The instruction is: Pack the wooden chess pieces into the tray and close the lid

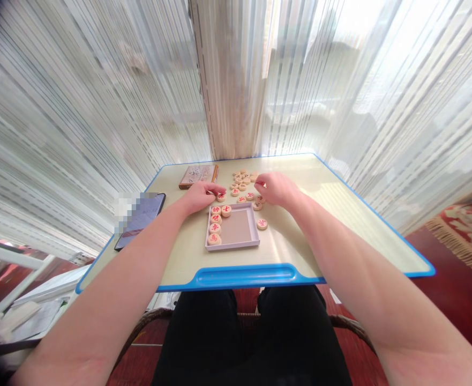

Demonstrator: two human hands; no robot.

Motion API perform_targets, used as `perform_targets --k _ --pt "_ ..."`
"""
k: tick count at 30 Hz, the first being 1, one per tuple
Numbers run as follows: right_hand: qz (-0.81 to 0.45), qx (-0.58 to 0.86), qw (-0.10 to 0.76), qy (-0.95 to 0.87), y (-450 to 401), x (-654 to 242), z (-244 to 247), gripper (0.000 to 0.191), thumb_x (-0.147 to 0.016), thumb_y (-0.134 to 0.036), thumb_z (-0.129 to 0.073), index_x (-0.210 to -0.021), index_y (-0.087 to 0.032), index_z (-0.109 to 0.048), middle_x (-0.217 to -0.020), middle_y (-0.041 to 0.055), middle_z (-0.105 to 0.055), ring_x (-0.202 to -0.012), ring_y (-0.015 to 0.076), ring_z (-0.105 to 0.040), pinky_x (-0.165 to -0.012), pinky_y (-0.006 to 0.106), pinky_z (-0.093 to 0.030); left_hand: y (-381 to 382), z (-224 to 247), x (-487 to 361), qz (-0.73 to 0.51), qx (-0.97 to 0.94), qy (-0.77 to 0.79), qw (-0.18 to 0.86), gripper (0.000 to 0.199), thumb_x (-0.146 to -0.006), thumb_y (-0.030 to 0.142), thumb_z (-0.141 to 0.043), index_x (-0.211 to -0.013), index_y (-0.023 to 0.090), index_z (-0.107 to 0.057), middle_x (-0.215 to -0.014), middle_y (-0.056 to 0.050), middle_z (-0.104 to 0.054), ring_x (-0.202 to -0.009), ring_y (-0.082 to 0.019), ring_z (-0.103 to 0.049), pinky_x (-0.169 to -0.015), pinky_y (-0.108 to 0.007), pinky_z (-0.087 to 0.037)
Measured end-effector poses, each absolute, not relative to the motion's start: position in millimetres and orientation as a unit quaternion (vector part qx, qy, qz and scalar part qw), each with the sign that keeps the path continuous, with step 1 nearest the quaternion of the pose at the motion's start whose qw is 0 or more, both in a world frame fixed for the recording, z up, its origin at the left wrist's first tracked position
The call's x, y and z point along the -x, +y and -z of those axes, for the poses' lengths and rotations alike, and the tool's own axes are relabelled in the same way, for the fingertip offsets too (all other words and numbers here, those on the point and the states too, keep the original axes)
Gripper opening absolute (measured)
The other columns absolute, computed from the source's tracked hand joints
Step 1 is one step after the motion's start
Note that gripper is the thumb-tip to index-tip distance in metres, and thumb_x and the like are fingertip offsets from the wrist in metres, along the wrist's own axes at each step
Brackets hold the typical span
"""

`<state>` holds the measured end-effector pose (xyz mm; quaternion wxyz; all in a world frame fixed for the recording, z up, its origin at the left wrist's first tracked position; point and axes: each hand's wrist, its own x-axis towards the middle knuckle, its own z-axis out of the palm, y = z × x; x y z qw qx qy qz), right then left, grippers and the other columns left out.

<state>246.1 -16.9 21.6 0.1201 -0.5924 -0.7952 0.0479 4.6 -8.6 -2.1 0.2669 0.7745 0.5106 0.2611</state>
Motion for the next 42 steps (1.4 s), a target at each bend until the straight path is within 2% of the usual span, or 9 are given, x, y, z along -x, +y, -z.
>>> perform_targets --k 4,7,11,16,21,28,34,39,42 --pt "0.034 0.628 0.065 -0.774 -8 -257 -19 0.036 -0.086 -0.029 -0.042 -0.108 -0.013 -0.066 -0.109 0.0144 -0.065 -0.101 0.0247 -0.057 -0.087 0.033 -0.038 -9 3 -5 -0.262 -0.774 0.517 0.255 0.042 -0.066 0.004 -0.049 -0.099 0.016 -0.072 -0.099 -0.004 -0.072 -0.09 -0.017 -0.064 -0.082 -0.026 -0.05" --pt "0.01 0.66 0.036 -0.751 -3 -262 -14 0.034 -0.085 -0.03 -0.044 -0.106 -0.017 -0.067 -0.105 0.0112 -0.069 -0.096 0.0237 -0.06 -0.081 0.03 -0.041 -9 4 -5 -0.265 -0.77 0.526 0.245 0.041 -0.069 0.006 -0.05 -0.102 0.015 -0.071 -0.101 -0.005 -0.072 -0.089 -0.017 -0.064 -0.083 -0.026 -0.05" --pt "-0.038 0.658 0.071 -0.749 -3 -261 -13 0.033 -0.084 -0.032 -0.045 -0.103 -0.019 -0.068 -0.105 0.0074 -0.07 -0.092 0.0224 -0.062 -0.071 0.027 -0.042 -8 6 -5 -0.269 -0.769 0.526 0.245 0.041 -0.071 0.005 -0.049 -0.104 0.015 -0.071 -0.104 -0.005 -0.071 -0.094 -0.017 -0.064 -0.085 -0.026 -0.05" --pt "-0.028 0.635 0.107 -0.765 -1 -255 -6 0.045 -0.085 -0.045 -0.044 -0.113 -0.016 -0.064 -0.112 0.0116 -0.067 -0.098 0.0247 -0.06 -0.082 0.032 -0.041 -7 6 -6 -0.263 -0.779 0.507 0.258 0.041 -0.075 0.005 -0.045 -0.103 0.018 -0.072 -0.106 -0.004 -0.071 -0.1 -0.018 -0.063 -0.092 -0.029 -0.047" --pt "-0.002 0.611 0.136 -0.78 3 -248 0 0.029 -0.081 -0.035 -0.05 -0.094 -0.016 -0.067 -0.099 0.0089 -0.07 -0.09 0.0211 -0.062 -0.095 0.036 -0.033 -8 6 -7 -0.262 -0.786 0.487 0.277 0.044 -0.075 0.002 -0.045 -0.107 0.02 -0.071 -0.111 -0.003 -0.069 -0.106 -0.018 -0.061 -0.095 -0.028 -0.046" --pt "-0.031 0.598 0.204 -0.775 -3 -249 -4 0.015 -0.074 -0.024 -0.055 -0.086 -0.021 -0.063 -0.092 0.0011 -0.07 -0.085 0.0208 -0.057 -0.082 0.033 -0.04 -10 5 -8 -0.261 -0.779 0.505 0.264 0.041 -0.077 0.005 -0.045 -0.105 0.019 -0.071 -0.109 -0.004 -0.07 -0.103 -0.018 -0.062 -0.095 -0.03 -0.046" --pt "-0.06 0.613 0.14 -0.775 -6 -249 -11 0.033 -0.069 -0.007 -0.048 -0.084 -0.024 -0.072 -0.066 0.0028 -0.066 -0.103 0.0247 -0.051 -0.082 0.029 -0.041 -10 4 -8 -0.25 -0.781 0.509 0.263 0.043 -0.076 0.005 -0.045 -0.108 0.019 -0.07 -0.109 -0.003 -0.07 -0.103 -0.018 -0.061 -0.095 -0.029 -0.046" --pt "-0.03 0.629 0.128 -0.766 -5 -259 -19 0.034 -0.074 -0.016 -0.048 -0.1 -0.019 -0.07 -0.093 0.0041 -0.071 -0.098 0.0222 -0.058 -0.088 0.029 -0.04 -10 3 -8 -0.25 -0.776 0.513 0.268 0.044 -0.075 0.005 -0.044 -0.107 0.019 -0.071 -0.111 -0.003 -0.069 -0.104 -0.018 -0.061 -0.096 -0.029 -0.045" --pt "-0.028 0.657 0.075 -0.749 -5 -264 -19 0.033 -0.076 -0.026 -0.051 -0.101 -0.017 -0.069 -0.099 0.0066 -0.071 -0.09 0.0224 -0.062 -0.081 0.029 -0.043 -10 3 -9 -0.249 -0.774 0.517 0.269 0.043 -0.074 0.005 -0.045 -0.105 0.019 -0.071 -0.111 -0.003 -0.069 -0.105 -0.018 -0.061 -0.096 -0.028 -0.045"
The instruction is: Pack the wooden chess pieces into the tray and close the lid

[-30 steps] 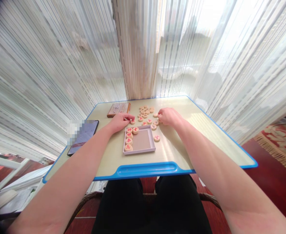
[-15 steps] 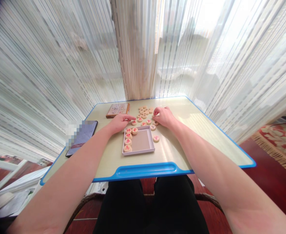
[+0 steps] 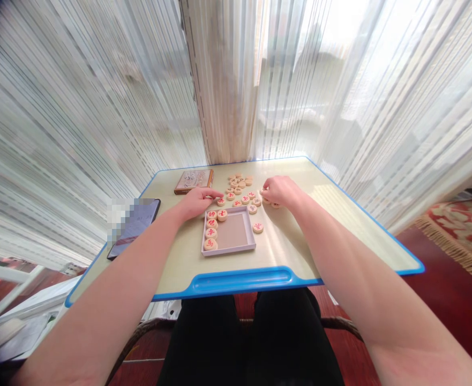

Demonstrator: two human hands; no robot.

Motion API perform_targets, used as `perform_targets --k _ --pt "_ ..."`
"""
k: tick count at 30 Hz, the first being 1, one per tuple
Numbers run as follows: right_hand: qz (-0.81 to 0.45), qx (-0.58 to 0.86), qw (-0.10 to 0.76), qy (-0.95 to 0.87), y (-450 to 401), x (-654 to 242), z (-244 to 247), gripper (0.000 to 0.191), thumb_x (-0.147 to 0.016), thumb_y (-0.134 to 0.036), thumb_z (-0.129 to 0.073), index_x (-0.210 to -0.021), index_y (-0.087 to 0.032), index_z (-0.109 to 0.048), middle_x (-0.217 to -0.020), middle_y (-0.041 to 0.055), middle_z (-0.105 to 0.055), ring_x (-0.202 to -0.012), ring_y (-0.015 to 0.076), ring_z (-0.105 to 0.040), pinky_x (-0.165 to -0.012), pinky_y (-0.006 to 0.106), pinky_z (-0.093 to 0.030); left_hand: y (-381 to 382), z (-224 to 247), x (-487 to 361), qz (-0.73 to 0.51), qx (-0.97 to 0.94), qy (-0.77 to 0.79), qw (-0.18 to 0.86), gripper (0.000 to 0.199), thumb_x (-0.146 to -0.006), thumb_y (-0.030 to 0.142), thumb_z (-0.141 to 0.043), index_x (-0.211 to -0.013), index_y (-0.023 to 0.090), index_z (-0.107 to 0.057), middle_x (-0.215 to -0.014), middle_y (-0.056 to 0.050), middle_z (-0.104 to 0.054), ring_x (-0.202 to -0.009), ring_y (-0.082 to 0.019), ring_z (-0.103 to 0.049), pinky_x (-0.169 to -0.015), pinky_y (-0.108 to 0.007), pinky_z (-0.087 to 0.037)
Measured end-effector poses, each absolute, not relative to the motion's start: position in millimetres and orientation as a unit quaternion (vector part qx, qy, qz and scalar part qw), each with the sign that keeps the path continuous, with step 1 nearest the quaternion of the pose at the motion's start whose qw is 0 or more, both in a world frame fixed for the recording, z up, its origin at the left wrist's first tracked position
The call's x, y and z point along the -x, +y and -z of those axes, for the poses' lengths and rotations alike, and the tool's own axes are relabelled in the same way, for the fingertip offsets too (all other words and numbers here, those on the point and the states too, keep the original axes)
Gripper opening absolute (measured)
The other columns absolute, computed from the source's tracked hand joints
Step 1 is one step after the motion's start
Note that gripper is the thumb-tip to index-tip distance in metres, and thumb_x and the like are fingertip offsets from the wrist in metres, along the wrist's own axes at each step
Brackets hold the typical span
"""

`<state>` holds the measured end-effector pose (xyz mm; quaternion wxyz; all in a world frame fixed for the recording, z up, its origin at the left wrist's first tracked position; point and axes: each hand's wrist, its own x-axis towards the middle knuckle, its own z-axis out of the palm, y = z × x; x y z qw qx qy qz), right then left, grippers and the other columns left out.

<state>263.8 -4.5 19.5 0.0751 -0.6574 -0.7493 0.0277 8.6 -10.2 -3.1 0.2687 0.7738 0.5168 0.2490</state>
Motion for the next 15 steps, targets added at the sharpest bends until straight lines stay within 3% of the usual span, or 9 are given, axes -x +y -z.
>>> perform_targets --k 5,10,15 --pt "-0.06 0.667 0.101 -0.736 -5.9 -260.3 -17.4 0.031 -0.072 -0.026 -0.056 -0.099 -0.018 -0.067 -0.1 0.0055 -0.071 -0.087 0.0201 -0.063 -0.065 0.024 -0.044 -10.3 3.4 -9.3 -0.247 -0.775 0.518 0.264 0.043 -0.072 0.005 -0.047 -0.103 0.02 -0.072 -0.11 -0.002 -0.07 -0.105 -0.018 -0.061 -0.095 -0.027 -0.045" --pt "-0.042 0.647 0.127 -0.75 -4.2 -255.3 -13.1 0.03 -0.068 -0.013 -0.054 -0.095 -0.018 -0.067 -0.098 0.0041 -0.071 -0.081 0.0176 -0.063 -0.064 0.023 -0.043 -10.2 3.9 -9.0 -0.244 -0.774 0.521 0.265 0.043 -0.072 0.007 -0.047 -0.103 0.021 -0.072 -0.11 -0.001 -0.069 -0.106 -0.018 -0.06 -0.095 -0.027 -0.045" --pt "-0.039 0.632 0.092 -0.768 -4.4 -255.1 -15.0 0.028 -0.068 -0.012 -0.052 -0.086 -0.02 -0.072 -0.085 0.0042 -0.073 -0.075 0.0189 -0.064 -0.062 0.025 -0.043 -8.9 4.9 -8.6 -0.243 -0.775 0.519 0.266 0.042 -0.071 0.007 -0.048 -0.103 0.021 -0.072 -0.109 -0.001 -0.07 -0.104 -0.018 -0.061 -0.093 -0.026 -0.046"
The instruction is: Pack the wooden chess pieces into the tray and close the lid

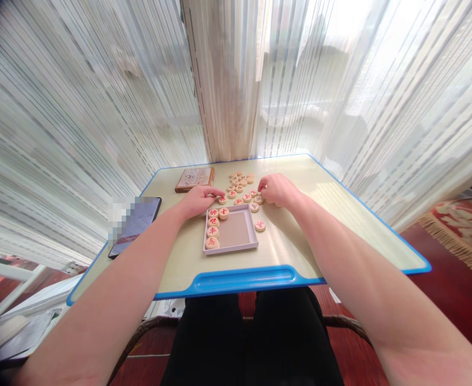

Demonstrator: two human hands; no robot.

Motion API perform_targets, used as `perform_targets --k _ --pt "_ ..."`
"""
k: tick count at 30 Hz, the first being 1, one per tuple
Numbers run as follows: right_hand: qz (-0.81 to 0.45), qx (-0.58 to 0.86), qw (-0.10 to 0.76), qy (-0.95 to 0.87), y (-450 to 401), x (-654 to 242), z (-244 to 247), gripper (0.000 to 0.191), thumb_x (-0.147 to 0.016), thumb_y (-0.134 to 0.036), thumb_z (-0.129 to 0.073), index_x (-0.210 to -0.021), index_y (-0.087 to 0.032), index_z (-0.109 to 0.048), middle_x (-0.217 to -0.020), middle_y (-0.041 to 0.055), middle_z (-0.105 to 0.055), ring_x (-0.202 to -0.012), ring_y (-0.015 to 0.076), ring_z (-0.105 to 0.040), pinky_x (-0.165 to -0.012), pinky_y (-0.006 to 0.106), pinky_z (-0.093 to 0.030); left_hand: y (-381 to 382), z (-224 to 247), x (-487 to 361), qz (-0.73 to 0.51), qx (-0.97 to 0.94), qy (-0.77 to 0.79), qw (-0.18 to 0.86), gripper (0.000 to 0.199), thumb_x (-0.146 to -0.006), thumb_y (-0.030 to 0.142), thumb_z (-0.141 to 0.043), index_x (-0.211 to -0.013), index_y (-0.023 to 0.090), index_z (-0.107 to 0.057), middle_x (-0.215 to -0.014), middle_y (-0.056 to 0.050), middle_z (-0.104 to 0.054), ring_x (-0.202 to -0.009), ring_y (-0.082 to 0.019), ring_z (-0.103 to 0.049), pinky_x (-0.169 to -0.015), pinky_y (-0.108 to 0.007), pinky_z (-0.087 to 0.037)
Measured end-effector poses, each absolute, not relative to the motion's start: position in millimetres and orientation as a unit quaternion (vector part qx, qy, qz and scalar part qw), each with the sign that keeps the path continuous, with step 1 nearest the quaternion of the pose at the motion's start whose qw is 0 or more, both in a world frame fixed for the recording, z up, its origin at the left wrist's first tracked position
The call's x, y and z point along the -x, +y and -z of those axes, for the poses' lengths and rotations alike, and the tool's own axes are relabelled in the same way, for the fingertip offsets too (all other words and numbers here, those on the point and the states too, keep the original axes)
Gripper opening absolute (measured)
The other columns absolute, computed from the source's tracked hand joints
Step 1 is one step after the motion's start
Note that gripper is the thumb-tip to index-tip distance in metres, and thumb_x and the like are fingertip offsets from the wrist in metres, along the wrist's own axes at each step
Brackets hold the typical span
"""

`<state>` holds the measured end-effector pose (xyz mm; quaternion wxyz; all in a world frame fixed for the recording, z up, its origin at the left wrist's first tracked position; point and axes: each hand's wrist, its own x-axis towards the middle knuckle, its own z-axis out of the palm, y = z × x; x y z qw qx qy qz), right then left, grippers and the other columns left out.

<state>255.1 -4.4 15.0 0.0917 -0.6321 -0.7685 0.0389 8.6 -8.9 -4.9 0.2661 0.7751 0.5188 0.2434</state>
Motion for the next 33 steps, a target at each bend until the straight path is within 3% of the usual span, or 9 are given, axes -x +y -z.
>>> perform_targets --k 5,12,16,21,26,30,33 --pt "-0.051 0.636 0.091 -0.765 -8 -254 -19 0.031 -0.068 -0.011 -0.052 -0.087 -0.019 -0.075 -0.085 0.0051 -0.073 -0.076 0.0202 -0.065 -0.063 0.026 -0.046 -9 5 -9 -0.245 -0.778 0.516 0.264 0.041 -0.071 0.007 -0.048 -0.102 0.02 -0.072 -0.108 -0.001 -0.07 -0.104 -0.018 -0.061 -0.093 -0.025 -0.046" --pt "-0.061 0.645 0.111 -0.754 -9 -252 -18 0.039 -0.071 -0.01 -0.049 -0.101 -0.019 -0.072 -0.101 0.0056 -0.071 -0.086 0.021 -0.065 -0.072 0.027 -0.047 -10 4 -9 -0.239 -0.78 0.517 0.259 0.043 -0.07 0.007 -0.047 -0.102 0.02 -0.072 -0.108 -0.001 -0.07 -0.104 -0.018 -0.061 -0.094 -0.026 -0.045" --pt "-0.06 0.641 0.127 -0.755 -10 -250 -17 0.036 -0.074 -0.02 -0.052 -0.104 -0.019 -0.07 -0.101 0.006 -0.071 -0.091 0.0232 -0.063 -0.074 0.03 -0.046 -10 4 -9 -0.238 -0.778 0.519 0.261 0.043 -0.07 0.006 -0.047 -0.103 0.02 -0.072 -0.108 -0.001 -0.07 -0.099 -0.017 -0.063 -0.091 -0.026 -0.047" --pt "-0.02 0.588 0.11 -0.801 -6 -248 -11 0.03 -0.082 -0.035 -0.049 -0.089 -0.018 -0.072 -0.098 0.0082 -0.071 -0.097 0.0228 -0.06 -0.094 0.036 -0.036 -10 4 -10 -0.235 -0.776 0.524 0.262 0.044 -0.069 0.007 -0.048 -0.104 0.019 -0.072 -0.106 -0.002 -0.071 -0.096 -0.018 -0.063 -0.091 -0.026 -0.047" --pt "-0.021 0.59 0.125 -0.798 -2 -248 -5 0.023 -0.079 -0.027 -0.052 -0.089 -0.017 -0.071 -0.096 0.008 -0.07 -0.096 0.0214 -0.06 -0.095 0.036 -0.034 -9 5 -9 -0.237 -0.776 0.522 0.265 0.045 -0.069 0.007 -0.048 -0.104 0.02 -0.072 -0.108 -0.001 -0.07 -0.097 -0.018 -0.063 -0.091 -0.027 -0.047" --pt "-0.02 0.574 0.158 -0.803 -1 -246 -1 0.035 -0.086 -0.038 -0.047 -0.103 -0.017 -0.069 -0.101 0.0092 -0.069 -0.098 0.0218 -0.059 -0.096 0.038 -0.032 -8 6 -9 -0.234 -0.778 0.522 0.261 0.045 -0.069 0.007 -0.047 -0.104 0.02 -0.072 -0.105 -0.001 -0.071 -0.094 -0.018 -0.063 -0.092 -0.027 -0.047" --pt "-0.018 0.574 0.158 -0.803 -2 -243 1 0.035 -0.087 -0.042 -0.045 -0.094 -0.02 -0.072 -0.101 0.008 -0.069 -0.093 0.0205 -0.06 -0.095 0.037 -0.032 -8 6 -10 -0.233 -0.775 0.526 0.262 0.043 -0.069 0.008 -0.048 -0.103 0.019 -0.072 -0.104 -0.001 -0.071 -0.091 -0.017 -0.064 -0.09 -0.027 -0.048"
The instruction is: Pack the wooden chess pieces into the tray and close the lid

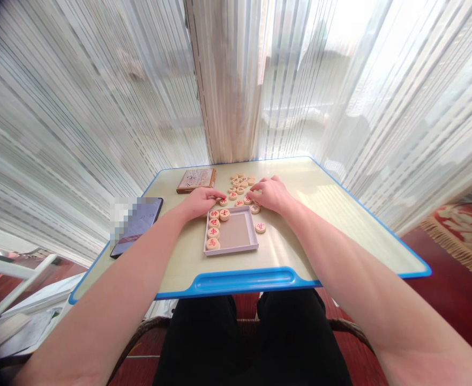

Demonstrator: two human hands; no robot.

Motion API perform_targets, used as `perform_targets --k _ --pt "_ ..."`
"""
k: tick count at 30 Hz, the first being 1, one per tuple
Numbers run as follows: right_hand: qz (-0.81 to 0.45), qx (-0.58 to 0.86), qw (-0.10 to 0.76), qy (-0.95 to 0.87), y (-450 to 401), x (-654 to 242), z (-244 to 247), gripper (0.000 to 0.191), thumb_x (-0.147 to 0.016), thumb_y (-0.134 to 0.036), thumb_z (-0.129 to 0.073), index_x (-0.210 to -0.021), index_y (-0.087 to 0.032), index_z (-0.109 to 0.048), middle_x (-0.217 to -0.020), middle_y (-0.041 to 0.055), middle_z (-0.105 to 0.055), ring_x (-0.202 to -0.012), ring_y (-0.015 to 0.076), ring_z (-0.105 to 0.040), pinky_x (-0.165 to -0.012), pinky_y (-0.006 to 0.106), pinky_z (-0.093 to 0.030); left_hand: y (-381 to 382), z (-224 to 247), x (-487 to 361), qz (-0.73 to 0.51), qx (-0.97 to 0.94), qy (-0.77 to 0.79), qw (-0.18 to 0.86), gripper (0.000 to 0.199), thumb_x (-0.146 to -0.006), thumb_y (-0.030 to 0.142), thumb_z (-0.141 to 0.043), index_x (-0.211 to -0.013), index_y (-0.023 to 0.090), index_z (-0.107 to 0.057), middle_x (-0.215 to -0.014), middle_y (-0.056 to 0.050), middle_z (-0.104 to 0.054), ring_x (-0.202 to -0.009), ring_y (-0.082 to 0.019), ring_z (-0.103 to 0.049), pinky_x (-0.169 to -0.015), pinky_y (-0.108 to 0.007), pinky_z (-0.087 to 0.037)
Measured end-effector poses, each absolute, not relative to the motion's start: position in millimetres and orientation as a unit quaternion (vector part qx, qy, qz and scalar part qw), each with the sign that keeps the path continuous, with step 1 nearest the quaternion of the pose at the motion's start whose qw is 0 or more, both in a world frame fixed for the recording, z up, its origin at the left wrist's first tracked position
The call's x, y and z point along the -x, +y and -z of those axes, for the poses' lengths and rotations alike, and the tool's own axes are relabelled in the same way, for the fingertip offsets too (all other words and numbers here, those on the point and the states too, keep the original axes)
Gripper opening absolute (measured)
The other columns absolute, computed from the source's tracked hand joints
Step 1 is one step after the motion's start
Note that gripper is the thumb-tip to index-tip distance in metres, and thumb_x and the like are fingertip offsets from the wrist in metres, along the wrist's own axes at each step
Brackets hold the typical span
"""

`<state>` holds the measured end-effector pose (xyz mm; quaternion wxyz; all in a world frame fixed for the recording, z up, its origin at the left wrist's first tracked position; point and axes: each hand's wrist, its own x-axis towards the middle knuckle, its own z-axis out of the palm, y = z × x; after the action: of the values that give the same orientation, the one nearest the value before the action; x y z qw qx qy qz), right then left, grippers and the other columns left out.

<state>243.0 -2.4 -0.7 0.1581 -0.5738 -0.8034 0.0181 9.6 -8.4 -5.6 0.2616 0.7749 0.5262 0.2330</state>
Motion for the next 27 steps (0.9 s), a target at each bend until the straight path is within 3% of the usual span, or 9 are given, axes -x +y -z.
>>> perform_targets --k 7,13,18,22,27 --pt "-0.058 0.601 0.189 -0.774 -6 -241 -3 0.025 -0.084 -0.038 -0.052 -0.088 -0.019 -0.068 -0.089 0.0039 -0.072 -0.087 0.0198 -0.061 -0.092 0.036 -0.037 -10 4 -10 -0.235 -0.778 0.519 0.266 0.043 -0.069 0.008 -0.048 -0.103 0.019 -0.072 -0.106 -0.001 -0.071 -0.095 -0.018 -0.063 -0.092 -0.027 -0.046" --pt "-0.163 0.579 0.266 -0.753 -21 -239 -23 0.026 -0.077 -0.041 -0.059 -0.091 -0.02 -0.067 -0.092 0.0038 -0.07 -0.08 0.0175 -0.062 -0.069 0.029 -0.046 -9 4 -9 -0.233 -0.779 0.517 0.268 0.042 -0.07 0.008 -0.049 -0.103 0.019 -0.073 -0.105 -0.001 -0.071 -0.093 -0.018 -0.063 -0.091 -0.027 -0.047" --pt "-0.246 0.475 0.201 -0.821 -41 -232 -40 0.021 -0.072 -0.038 -0.065 -0.085 -0.021 -0.068 -0.087 0.0018 -0.069 -0.08 0.0167 -0.062 -0.07 0.027 -0.047 -10 3 -10 -0.232 -0.781 0.517 0.262 0.041 -0.069 0.008 -0.048 -0.1 0.018 -0.073 -0.104 -0.001 -0.071 -0.09 -0.017 -0.064 -0.089 -0.026 -0.048" --pt "-0.205 0.464 0.117 -0.854 -46 -224 -36 0.015 -0.07 -0.036 -0.068 -0.078 -0.025 -0.073 -0.081 0.0009 -0.068 -0.077 0.0165 -0.061 -0.07 0.028 -0.046 -13 2 -11 -0.232 -0.774 0.526 0.266 0.041 -0.07 0.008 -0.047 -0.101 0.017 -0.072 -0.103 -0.001 -0.071 -0.09 -0.016 -0.064 -0.088 -0.024 -0.048" --pt "-0.141 0.488 0.098 -0.856 -46 -219 -28 0.016 -0.073 -0.038 -0.066 -0.082 -0.029 -0.075 -0.076 0.0018 -0.067 -0.086 0.0198 -0.059 -0.072 0.029 -0.045 -15 0 -12 -0.235 -0.772 0.524 0.273 0.038 -0.07 0.01 -0.049 -0.099 0.018 -0.073 -0.1 -0.001 -0.072 -0.087 -0.015 -0.064 -0.087 -0.024 -0.048"
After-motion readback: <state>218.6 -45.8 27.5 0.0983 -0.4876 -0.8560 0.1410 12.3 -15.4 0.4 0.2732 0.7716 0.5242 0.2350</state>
